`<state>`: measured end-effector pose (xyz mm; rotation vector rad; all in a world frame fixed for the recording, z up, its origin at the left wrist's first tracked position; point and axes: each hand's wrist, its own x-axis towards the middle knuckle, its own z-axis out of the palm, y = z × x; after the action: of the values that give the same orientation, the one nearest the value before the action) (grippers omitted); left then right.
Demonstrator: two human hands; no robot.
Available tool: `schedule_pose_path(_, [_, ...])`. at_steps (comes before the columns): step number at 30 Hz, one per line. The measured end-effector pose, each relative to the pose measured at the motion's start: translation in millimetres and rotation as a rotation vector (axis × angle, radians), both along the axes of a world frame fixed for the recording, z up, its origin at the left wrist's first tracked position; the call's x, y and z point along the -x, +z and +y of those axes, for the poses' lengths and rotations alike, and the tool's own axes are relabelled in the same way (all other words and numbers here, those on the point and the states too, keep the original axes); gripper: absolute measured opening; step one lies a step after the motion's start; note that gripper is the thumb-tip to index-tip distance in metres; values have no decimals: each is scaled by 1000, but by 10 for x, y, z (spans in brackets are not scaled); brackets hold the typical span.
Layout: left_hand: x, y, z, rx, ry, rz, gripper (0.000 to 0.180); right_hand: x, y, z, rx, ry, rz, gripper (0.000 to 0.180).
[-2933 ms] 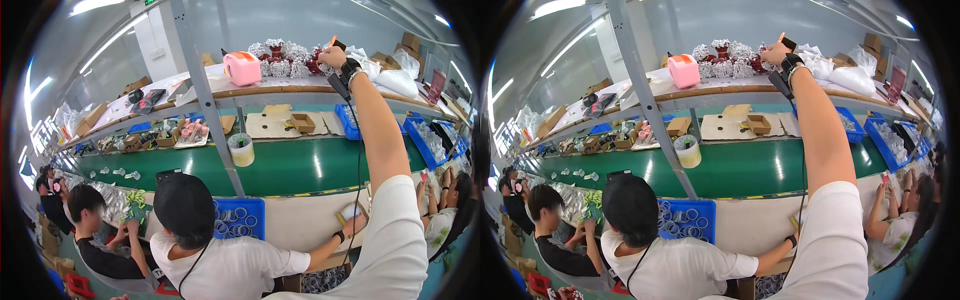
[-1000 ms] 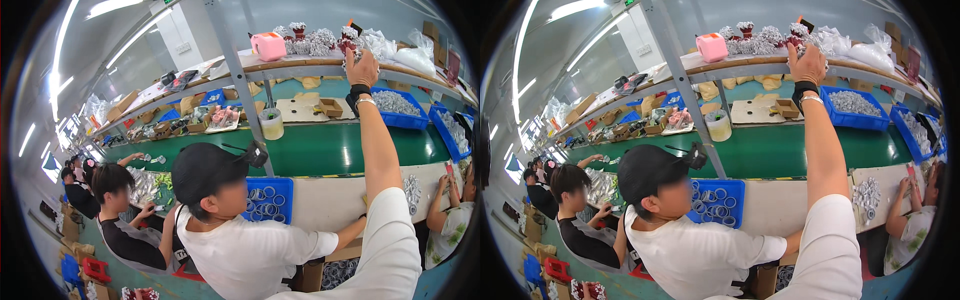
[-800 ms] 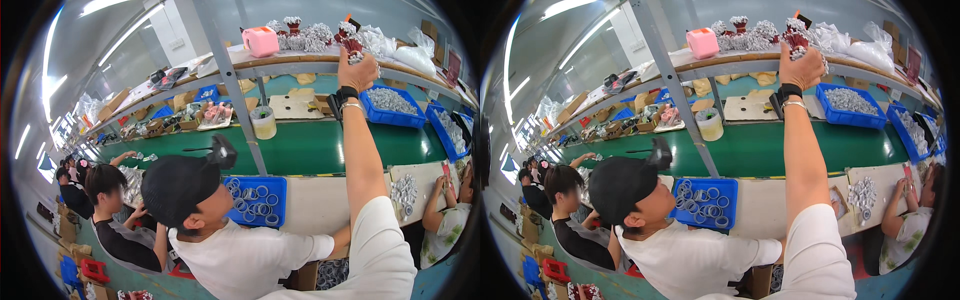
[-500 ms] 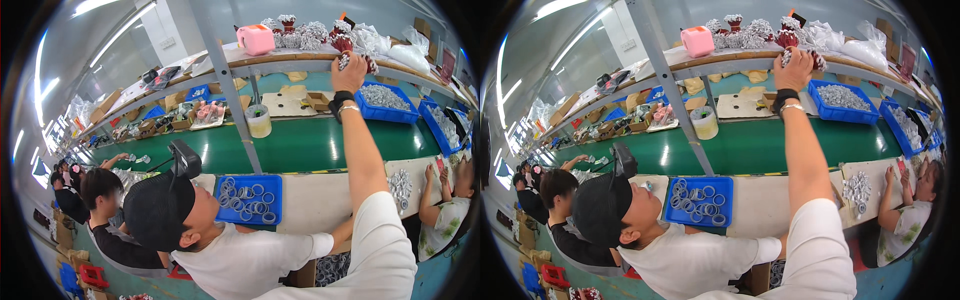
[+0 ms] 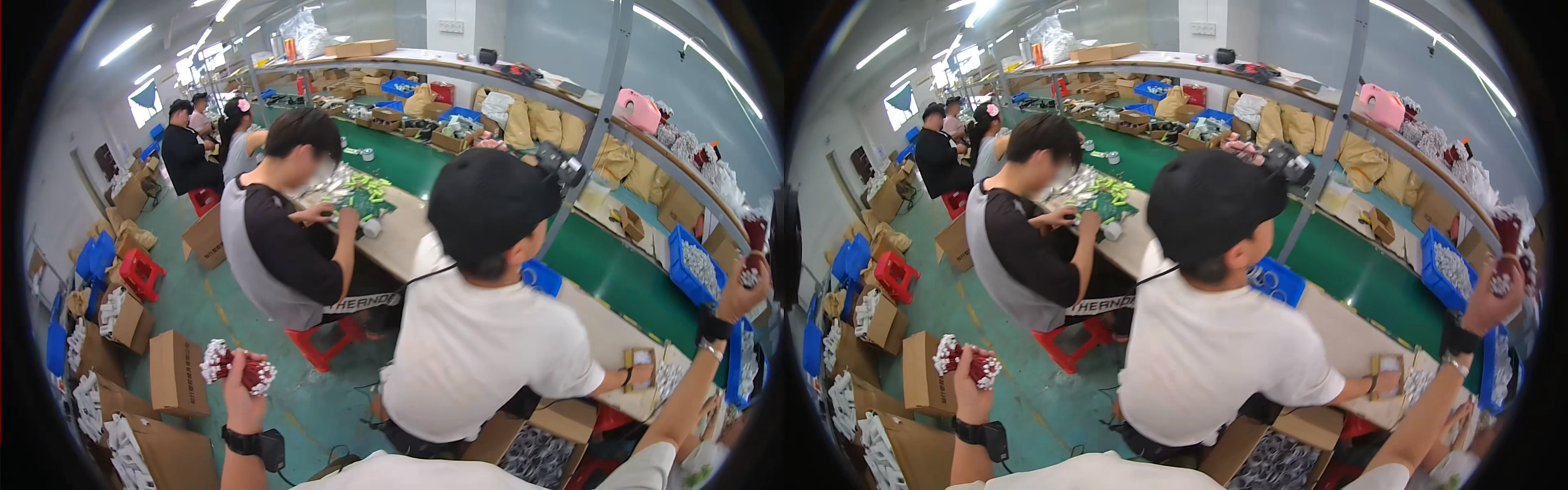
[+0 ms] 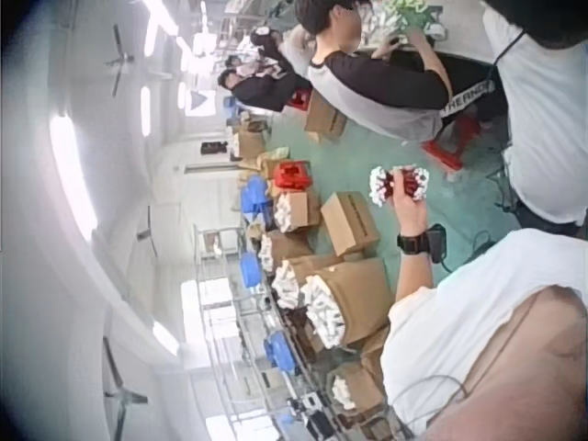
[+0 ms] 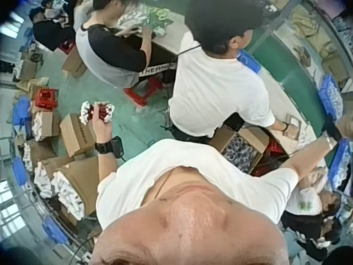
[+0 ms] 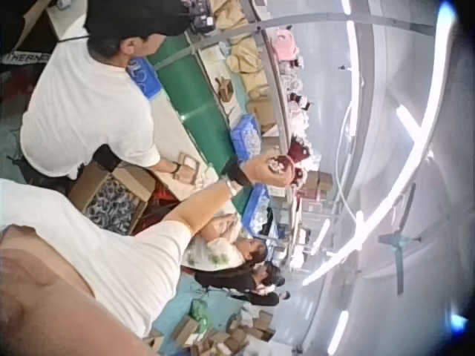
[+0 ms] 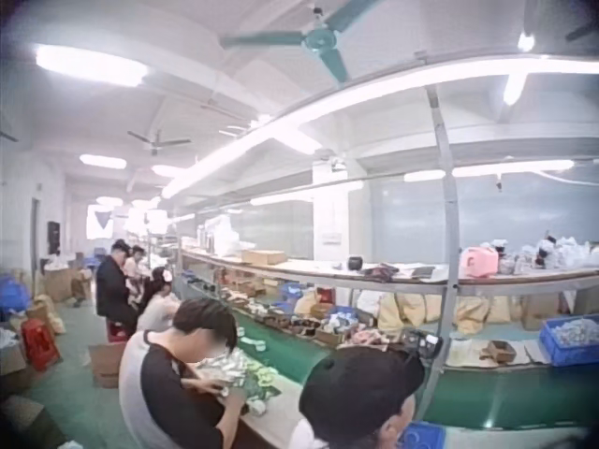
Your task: Assemble small electronic components and wiring bundles at a factory workbench.
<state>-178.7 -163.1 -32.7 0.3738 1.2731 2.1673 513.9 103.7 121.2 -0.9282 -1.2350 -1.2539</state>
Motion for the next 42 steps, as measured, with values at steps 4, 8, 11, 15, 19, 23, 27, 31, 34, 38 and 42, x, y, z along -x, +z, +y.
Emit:
schedule_pose_path(4, [341,-621,-224,134,-193,190,13,681,13,-1669,103,-205,-41,24])
schedule_pose_path(8, [1119,-742,-830,89,-369,101,14,2417,-1,-2469,-150,152,50,40])
schedule_pose_path(11, [1035,-724,-786,33,-578,43,18,2402,228,-3436,1,391,207,43])
schedule_pose_path(15, [59,-478,-756,109,-1216,16,32,2745,75,-4436,383,478,421,33])
schedule_pose_path(19, [-1200,-281,-1108,-124,-1880,-238,49,3294,-799,-4838,603,729,517,43])
schedule_pose_path(23, [-1971,-592,-1667,-470,-2118,66,51,3629,-1420,-5251,917,965,778,45])
schedule_pose_path(27, [-2511,-847,-2248,206,-2074,-690,49,3261,-1749,-5770,970,905,880,48])
schedule_pose_path(31, [-2956,-1258,-2505,78,-2152,-435,45,2851,-1740,-6147,1002,554,801,45])
schedule_pose_path(34, [-3361,-1178,-2552,10,-2257,-173,44,2501,-1692,-6394,980,387,750,42])
schedule_pose_path(38, [-3998,-1156,-2776,-117,-2477,142,43,2230,-1991,-6880,715,308,984,41])
schedule_pose_path(42, [-4797,-1077,-3472,686,-2615,-362,49,1668,-1956,-7644,437,247,1509,38])
